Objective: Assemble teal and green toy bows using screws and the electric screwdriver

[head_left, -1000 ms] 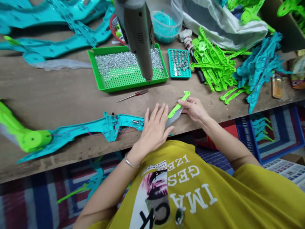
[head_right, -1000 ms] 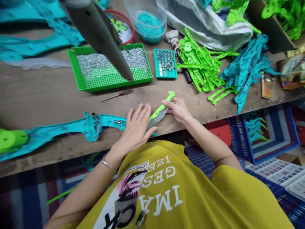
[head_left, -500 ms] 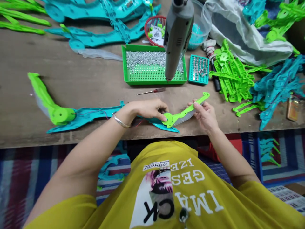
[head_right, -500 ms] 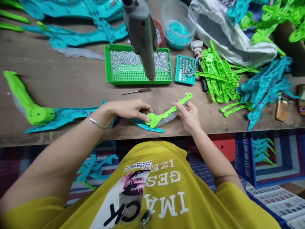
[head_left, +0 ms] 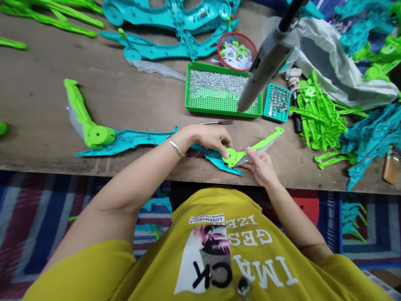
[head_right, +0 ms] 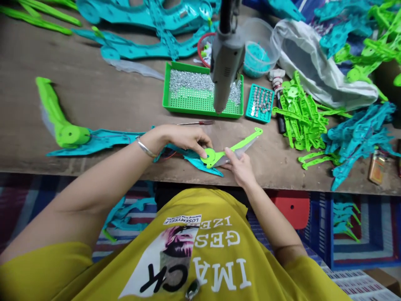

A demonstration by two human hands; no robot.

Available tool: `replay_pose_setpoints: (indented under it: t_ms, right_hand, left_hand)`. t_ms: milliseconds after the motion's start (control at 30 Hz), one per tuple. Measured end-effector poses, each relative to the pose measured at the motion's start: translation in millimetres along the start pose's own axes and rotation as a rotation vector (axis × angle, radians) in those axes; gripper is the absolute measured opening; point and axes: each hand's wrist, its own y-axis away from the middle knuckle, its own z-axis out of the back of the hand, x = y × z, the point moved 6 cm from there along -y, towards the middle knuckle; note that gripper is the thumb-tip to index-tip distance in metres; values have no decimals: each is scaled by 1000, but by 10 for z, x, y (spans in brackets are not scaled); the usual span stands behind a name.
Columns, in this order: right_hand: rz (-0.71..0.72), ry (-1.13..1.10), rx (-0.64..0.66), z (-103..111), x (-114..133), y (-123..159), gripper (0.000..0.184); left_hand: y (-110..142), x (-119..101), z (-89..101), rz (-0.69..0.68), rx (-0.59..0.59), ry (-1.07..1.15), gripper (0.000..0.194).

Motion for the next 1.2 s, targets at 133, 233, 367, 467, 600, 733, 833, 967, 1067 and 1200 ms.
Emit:
replay_pose_setpoints:
  t_ms: [133, 233, 367, 467, 600, 733, 833, 967, 1067, 1200]
  right_hand:
    - [-202, 336, 105, 206, 84, 42, 65]
    - [-96, 538, 97, 350, 336, 48, 56]
    - [333, 492, -23, 339, 865, 2, 44]
    - [640, 412, -82, 169, 1175, -84, 55]
    - [854, 456, -20, -256, 1340, -363, 78]
    - [958, 449, 70, -594, 1456, -597, 75]
    - [969, 418, 119, -672, 1595, -634, 66]
    - [1032, 361, 81, -623, 1796, -685, 59]
    - [1133, 268, -21, -585, 1836, -838, 44]
    - [1157, 178, -26, -711, 1735, -1100, 31]
  left_hand:
    - [33, -22, 105, 44, -119, -110, 42]
    - [203, -70, 155, 50, -261, -194, 30]
    - [608, -146, 111, 71, -679, -274, 26]
    - [912, -264, -150, 80, -1150, -329, 30]
    - [811, -494, -815, -113, -1319, -564, 32]
    - [525, -485, -1158, -72, -1311, -737, 54]
    - [459, -397, -1134, 31, -1338, -731, 54]
    - [456, -303, -1049, 48, -1270, -711, 49]
    - [480, -253, -1024, 23, -1237, -688, 44]
    - [517, -245, -1005, -4, -1256, -652, 37]
